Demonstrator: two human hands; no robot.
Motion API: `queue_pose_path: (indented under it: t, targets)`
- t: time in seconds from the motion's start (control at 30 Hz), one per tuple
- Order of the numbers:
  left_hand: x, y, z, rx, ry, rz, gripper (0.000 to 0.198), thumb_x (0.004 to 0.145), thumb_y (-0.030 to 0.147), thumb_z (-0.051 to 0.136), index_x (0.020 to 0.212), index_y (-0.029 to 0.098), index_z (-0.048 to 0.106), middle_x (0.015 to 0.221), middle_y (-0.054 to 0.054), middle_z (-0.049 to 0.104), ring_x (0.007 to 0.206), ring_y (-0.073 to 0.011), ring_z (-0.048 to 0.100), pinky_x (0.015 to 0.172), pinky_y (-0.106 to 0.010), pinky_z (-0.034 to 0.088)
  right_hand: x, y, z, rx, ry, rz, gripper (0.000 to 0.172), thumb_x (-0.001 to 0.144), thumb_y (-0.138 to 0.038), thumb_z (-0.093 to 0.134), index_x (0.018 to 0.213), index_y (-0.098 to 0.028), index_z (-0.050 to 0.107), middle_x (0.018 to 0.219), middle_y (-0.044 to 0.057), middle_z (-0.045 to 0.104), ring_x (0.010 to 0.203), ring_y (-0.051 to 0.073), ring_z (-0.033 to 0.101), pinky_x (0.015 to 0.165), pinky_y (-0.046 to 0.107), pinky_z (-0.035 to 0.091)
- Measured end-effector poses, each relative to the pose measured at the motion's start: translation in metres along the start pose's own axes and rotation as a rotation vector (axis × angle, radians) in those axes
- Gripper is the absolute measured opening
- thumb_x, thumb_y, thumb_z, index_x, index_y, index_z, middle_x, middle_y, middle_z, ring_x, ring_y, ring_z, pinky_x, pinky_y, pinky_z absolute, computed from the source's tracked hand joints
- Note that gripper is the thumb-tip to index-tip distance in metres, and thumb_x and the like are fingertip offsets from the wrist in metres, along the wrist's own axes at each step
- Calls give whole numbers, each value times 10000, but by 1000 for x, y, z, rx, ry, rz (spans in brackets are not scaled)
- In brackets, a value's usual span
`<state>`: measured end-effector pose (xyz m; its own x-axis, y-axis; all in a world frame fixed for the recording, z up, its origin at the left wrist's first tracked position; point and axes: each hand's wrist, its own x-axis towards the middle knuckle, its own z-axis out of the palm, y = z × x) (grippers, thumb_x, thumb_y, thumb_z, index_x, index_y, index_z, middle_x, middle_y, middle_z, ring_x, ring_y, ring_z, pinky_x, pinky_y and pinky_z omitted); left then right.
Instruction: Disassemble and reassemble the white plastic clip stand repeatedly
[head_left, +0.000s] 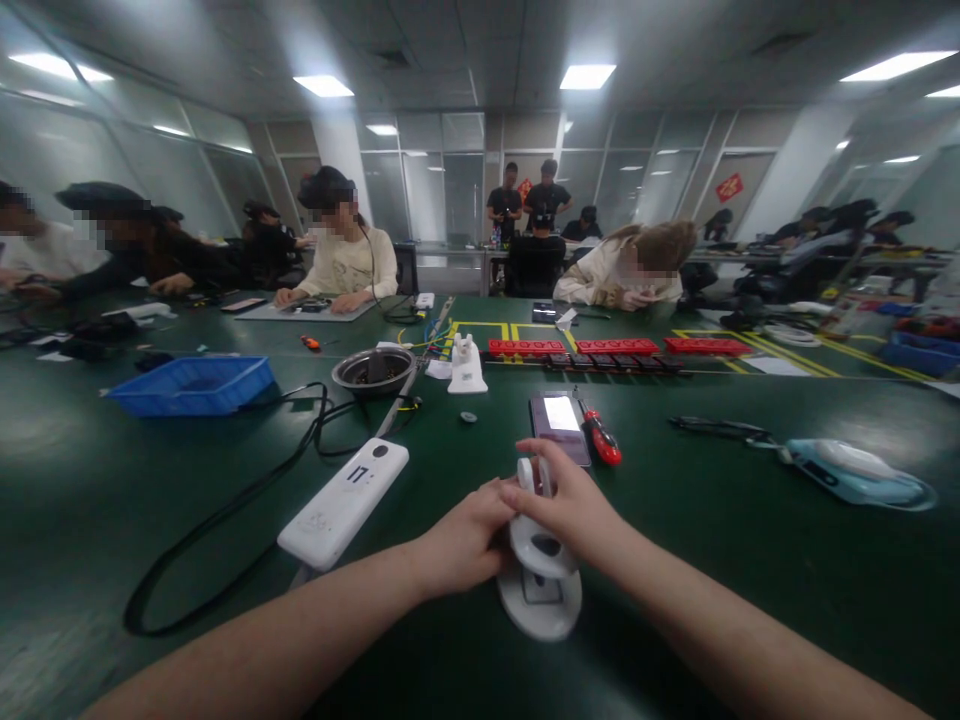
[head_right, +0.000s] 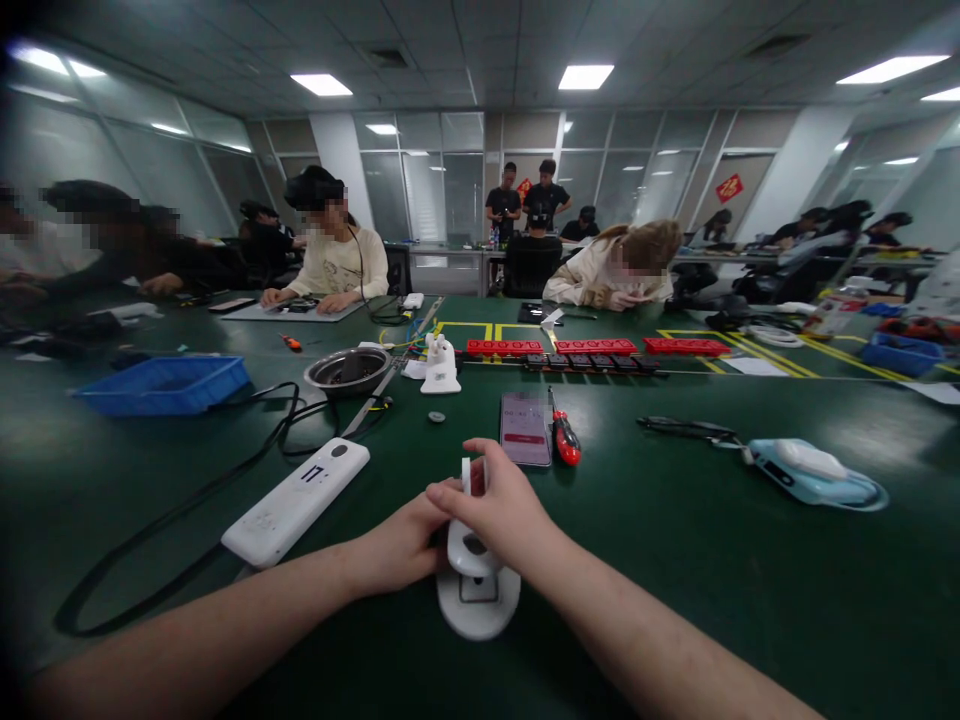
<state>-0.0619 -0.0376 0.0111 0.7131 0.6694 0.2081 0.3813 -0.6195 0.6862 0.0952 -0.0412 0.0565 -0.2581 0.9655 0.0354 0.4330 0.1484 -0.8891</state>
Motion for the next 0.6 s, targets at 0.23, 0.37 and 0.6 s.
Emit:
queue_pose_path:
  t: [0.23, 0.37, 0.6]
  targets:
    - [-2, 2, -1, 42, 4, 19, 552, 698, 139, 536, 1225, 213, 387, 1294, -78, 393, 1211, -232, 322, 1031, -414, 197, 13, -8, 5, 16, 41, -86, 220, 601, -201, 473, 809, -184, 405, 658, -41, 455, 580, 99, 458, 517, 210, 391]
    - [-2, -1, -1, 49, -19, 40, 584, 718, 161, 532, 1266, 212, 338, 1334, -68, 360, 1258, -217, 252, 1048, -416, 160, 19, -16, -28, -58, 227, -38, 276, 694, -313, 436, 930, -212, 336, 712, -37, 470, 563, 102, 489, 495, 215, 402]
    - [-3, 1, -7, 39, -41, 62, 633, 715, 294, 584, 1284, 223, 318, 1329, -71, 372, 1246, -223, 280, 1035, -406, 181, 6, 40, -55, -491, 241, 189, 206, 674, -344, 551, 759, -180, 460, 629, 11, 533, 551, 162, 527, 489, 267, 383]
